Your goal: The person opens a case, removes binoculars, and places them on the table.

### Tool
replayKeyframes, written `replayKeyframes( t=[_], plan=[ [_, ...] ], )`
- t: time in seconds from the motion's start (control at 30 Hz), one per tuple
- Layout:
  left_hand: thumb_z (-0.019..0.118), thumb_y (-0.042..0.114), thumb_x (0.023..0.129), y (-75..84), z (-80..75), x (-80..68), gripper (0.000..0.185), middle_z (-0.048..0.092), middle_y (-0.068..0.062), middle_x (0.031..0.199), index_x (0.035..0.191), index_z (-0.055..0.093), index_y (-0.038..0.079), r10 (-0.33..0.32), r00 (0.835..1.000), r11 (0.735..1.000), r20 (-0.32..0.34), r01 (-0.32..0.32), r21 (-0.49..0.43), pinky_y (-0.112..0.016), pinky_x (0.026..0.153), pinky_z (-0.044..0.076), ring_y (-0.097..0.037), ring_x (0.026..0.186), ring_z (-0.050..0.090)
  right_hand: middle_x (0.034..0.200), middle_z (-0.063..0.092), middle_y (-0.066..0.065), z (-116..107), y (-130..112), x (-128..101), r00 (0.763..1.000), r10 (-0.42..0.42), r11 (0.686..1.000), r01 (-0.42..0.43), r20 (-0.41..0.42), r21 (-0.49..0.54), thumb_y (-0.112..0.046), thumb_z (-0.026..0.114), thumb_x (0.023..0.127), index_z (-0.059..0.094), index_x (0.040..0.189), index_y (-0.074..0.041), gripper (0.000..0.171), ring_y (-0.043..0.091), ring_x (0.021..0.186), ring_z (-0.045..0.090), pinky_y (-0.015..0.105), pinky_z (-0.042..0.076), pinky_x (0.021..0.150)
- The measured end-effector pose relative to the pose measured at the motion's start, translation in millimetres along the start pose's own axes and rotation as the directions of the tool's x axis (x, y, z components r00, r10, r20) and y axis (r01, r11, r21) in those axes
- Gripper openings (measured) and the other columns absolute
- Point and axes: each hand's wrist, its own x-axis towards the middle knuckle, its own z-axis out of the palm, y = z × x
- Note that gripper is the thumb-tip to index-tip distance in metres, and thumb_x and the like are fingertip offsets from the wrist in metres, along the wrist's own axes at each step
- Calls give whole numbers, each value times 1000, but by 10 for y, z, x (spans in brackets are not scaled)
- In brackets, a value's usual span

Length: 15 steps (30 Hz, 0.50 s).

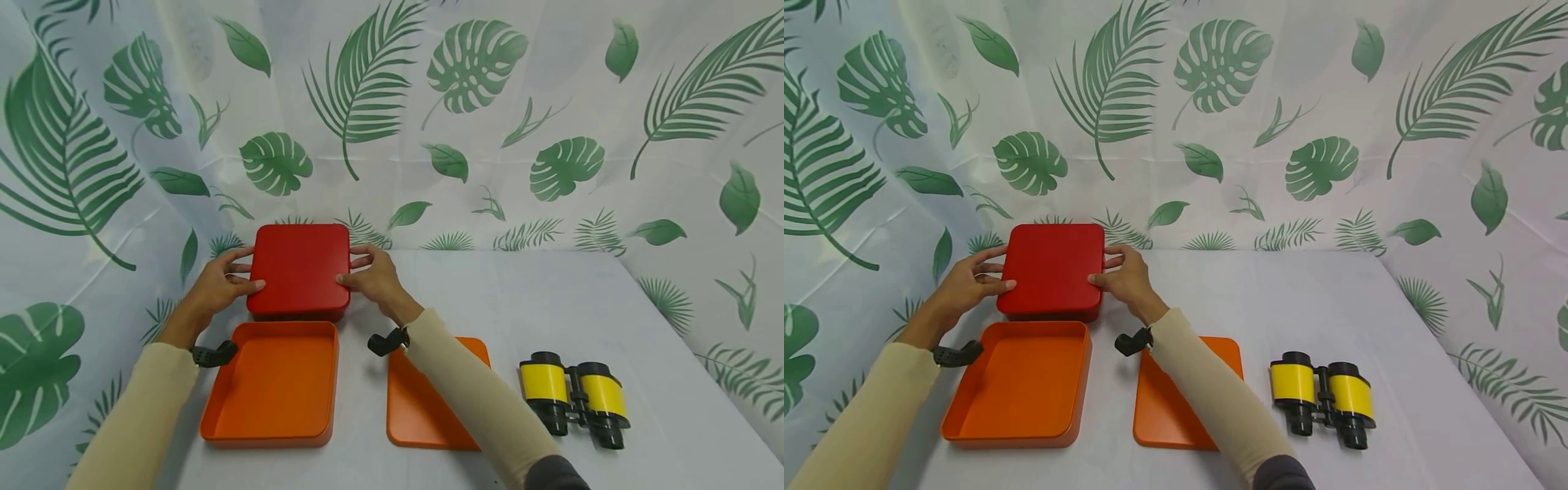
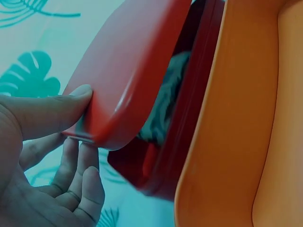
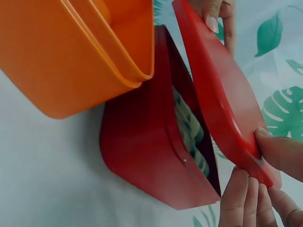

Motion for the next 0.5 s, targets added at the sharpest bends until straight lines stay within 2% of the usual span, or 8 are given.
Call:
replayKeyframes(
  t=[0.1, 0.17, 0.5],
  plan=[
    [77, 29, 99, 62, 34, -33, 89, 47, -29, 155, 170, 25, 18, 42, 999, 999, -10, -42, 7, -29, 89, 61, -36, 119, 58, 123, 61, 14, -77, -18, -41, 1000, -14, 1000, 14, 1, -5, -6, 87, 87, 58, 145, -14, 66, 26, 93, 77, 41, 67, 86],
    [78, 28, 98, 101, 59, -48, 89, 48, -29, 154, 170, 26, 17, 55, 998, 998, -15, -55, 2, -23, 83, 60, -35, 115, 59, 124, 61, 14, -128, -31, -71, 1000, -26, 1000, 26, 4, -8, -6, 87, 87, 57, 145, -14, 65, 26, 95, 77, 42, 66, 86],
    [78, 23, 98, 295, 261, -64, 87, 49, -26, 150, 169, 29, 16, 100, 994, 995, -47, -101, -24, -18, 79, 58, -33, 114, 55, 124, 61, 16, -398, -73, -177, 997, -75, 997, 75, -2, -21, -6, 86, 87, 59, 143, -12, 63, 27, 100, 76, 38, 67, 82]
  ],
)
